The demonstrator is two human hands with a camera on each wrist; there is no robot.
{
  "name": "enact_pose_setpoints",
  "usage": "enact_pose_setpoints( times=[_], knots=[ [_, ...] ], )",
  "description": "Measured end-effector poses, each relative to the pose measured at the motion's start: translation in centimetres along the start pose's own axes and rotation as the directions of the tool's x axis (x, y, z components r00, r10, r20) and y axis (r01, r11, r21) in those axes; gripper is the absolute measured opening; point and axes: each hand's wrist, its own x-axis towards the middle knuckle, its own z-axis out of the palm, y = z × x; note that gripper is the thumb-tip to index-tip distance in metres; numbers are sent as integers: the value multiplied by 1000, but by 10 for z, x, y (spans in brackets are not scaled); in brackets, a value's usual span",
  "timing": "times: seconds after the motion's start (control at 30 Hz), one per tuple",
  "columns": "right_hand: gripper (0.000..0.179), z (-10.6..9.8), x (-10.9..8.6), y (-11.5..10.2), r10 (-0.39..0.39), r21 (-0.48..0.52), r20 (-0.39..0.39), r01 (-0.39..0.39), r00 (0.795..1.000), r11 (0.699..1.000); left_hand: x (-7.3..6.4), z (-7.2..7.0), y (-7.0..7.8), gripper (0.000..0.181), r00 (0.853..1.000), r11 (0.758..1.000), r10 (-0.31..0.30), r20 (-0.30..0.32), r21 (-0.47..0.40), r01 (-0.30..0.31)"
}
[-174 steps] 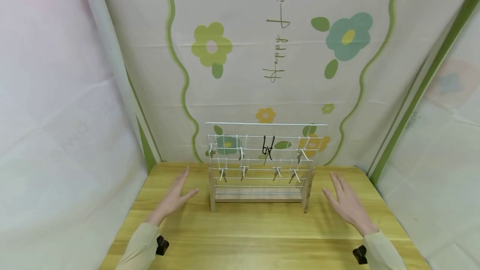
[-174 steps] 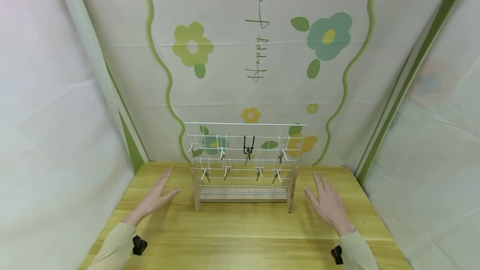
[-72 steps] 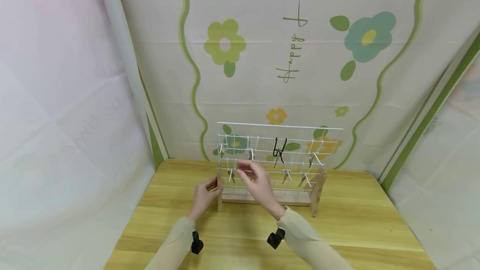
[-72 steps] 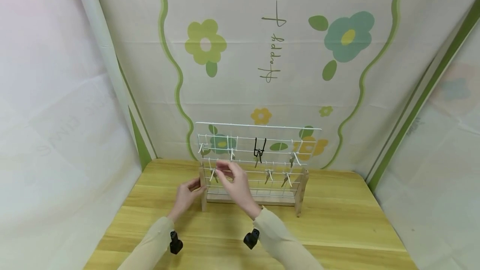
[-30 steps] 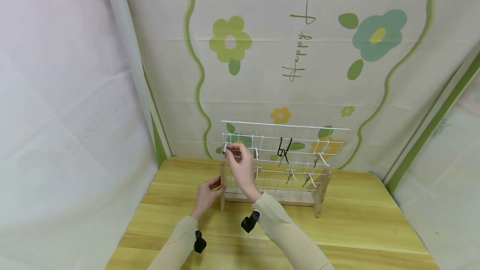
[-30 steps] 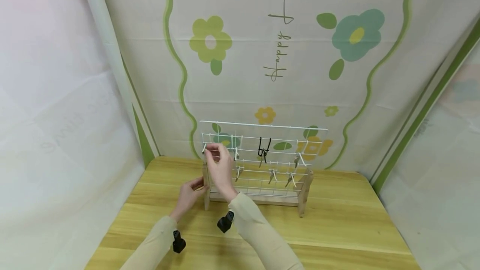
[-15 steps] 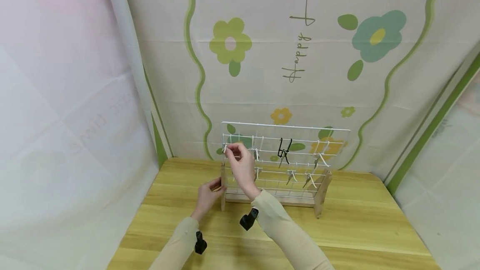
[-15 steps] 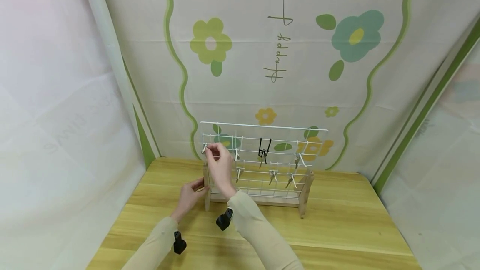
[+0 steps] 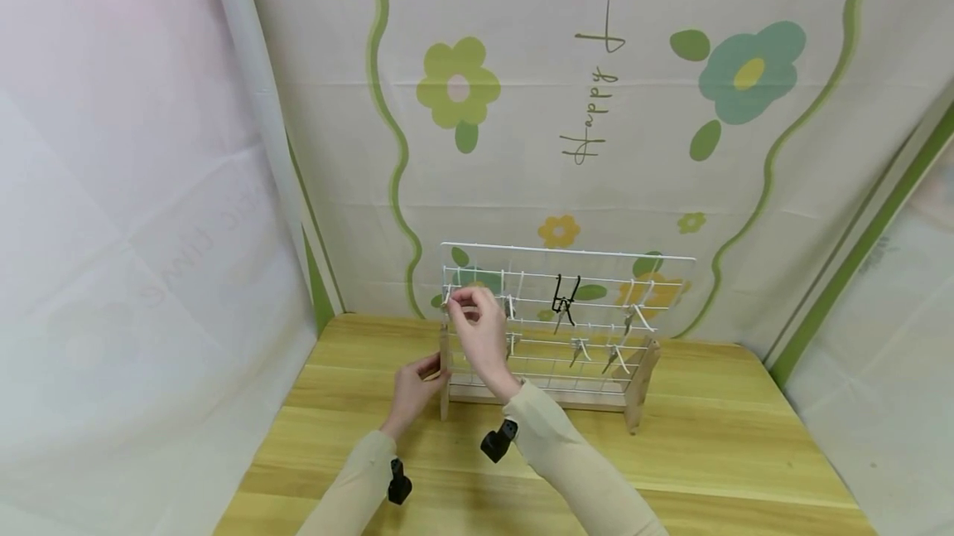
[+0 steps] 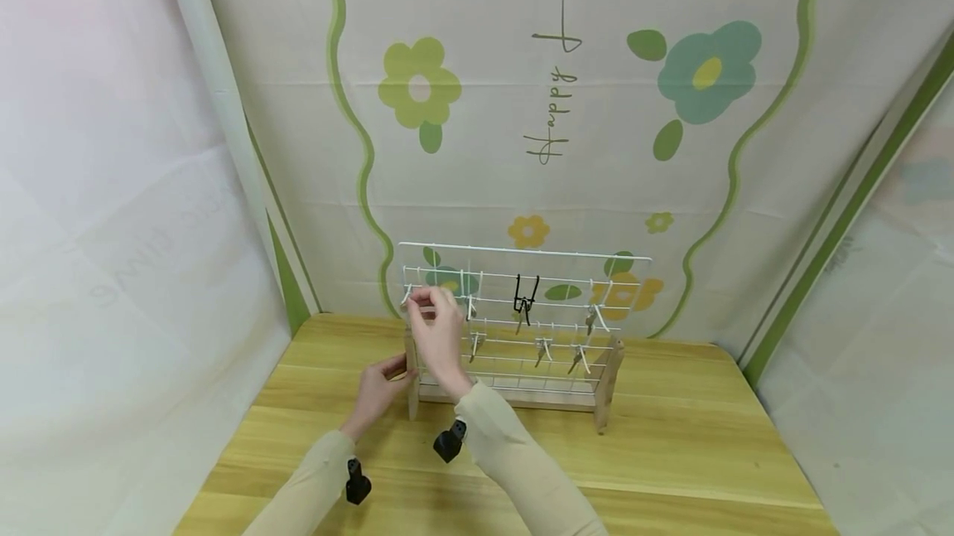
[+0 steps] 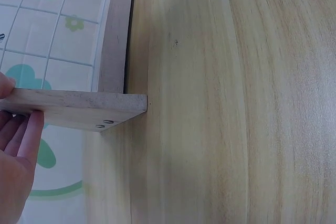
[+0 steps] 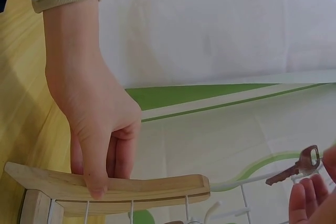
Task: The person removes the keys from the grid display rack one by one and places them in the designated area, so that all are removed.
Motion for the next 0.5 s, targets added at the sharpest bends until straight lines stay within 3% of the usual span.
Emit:
enact_pose_setpoints(
  times=[0.13,0.37,0.5],
  knots=[
    [10,-1,-3,-6,7,-5,12,-7,1000,1000,-1,0,0,37,1000,1000,4,7,16,-4],
    [9,-13,-13,-43,-17,-9,37,18,999,1000,0,0,1,38,1000,1000,-16,11,20,15],
    [8,-16,-15,-49,-28,-9,42,28,999,1000,0,1,2,38,1000,999,-20,3,31,20]
  ],
)
